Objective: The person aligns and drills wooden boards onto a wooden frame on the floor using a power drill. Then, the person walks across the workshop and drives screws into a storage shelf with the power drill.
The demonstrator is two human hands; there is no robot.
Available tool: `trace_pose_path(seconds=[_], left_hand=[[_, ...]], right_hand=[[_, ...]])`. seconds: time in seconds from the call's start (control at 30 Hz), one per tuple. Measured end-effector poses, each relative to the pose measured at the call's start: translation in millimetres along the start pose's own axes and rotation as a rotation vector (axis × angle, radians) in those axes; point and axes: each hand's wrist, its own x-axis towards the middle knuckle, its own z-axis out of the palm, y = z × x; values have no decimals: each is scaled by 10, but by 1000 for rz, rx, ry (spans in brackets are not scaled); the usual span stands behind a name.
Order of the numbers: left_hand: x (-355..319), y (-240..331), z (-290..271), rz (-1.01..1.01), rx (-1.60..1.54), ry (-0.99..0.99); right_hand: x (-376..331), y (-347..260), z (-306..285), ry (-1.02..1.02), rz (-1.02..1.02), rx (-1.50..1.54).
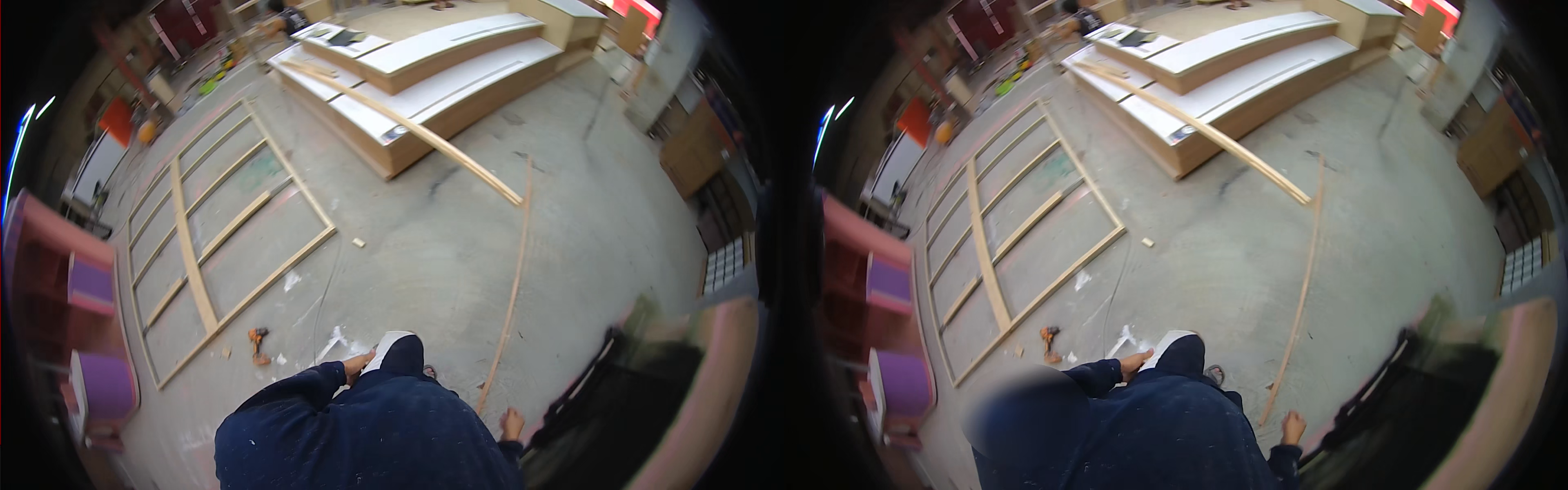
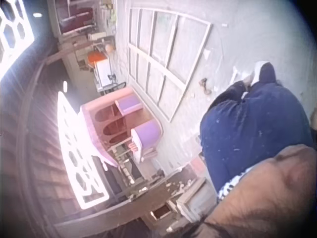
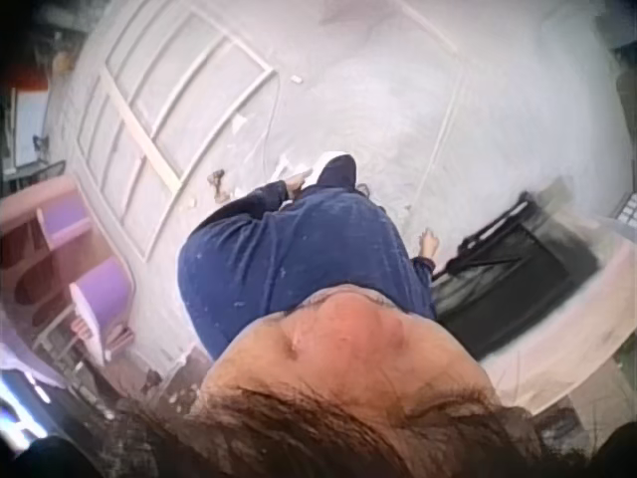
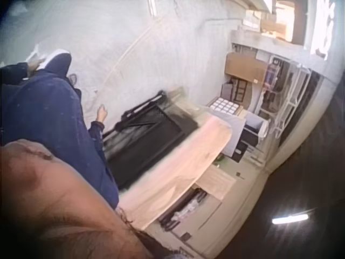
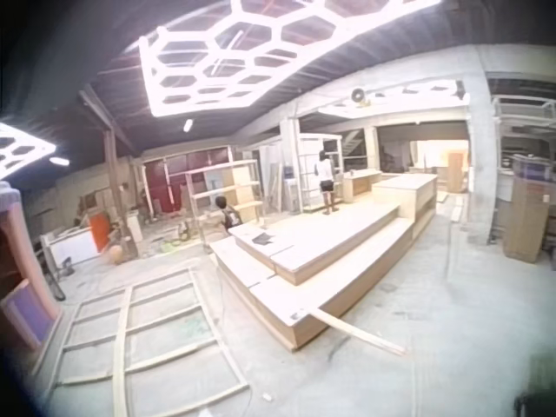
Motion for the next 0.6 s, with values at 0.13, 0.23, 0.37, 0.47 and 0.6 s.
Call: trace_pose_path(seconds=[0.13,0.23,0.37,0.47,0.6], left_hand=[[161,869,202,-19,-7,72],[307,1522,490,101,-103,64],[830,2220,813,153,68,112],[1209,2539,1048,-116,299,161],[1112,3205,1510,-83,440,159]], right_hand=[[739,-1328,101,21,-119,150],[1074,-2096,93,2,-265,91],[1695,-2237,39,-40,-342,-168],[1966,-2299,42,-233,-331,-355],[2451,-2908,310,-212,-314,-268]])
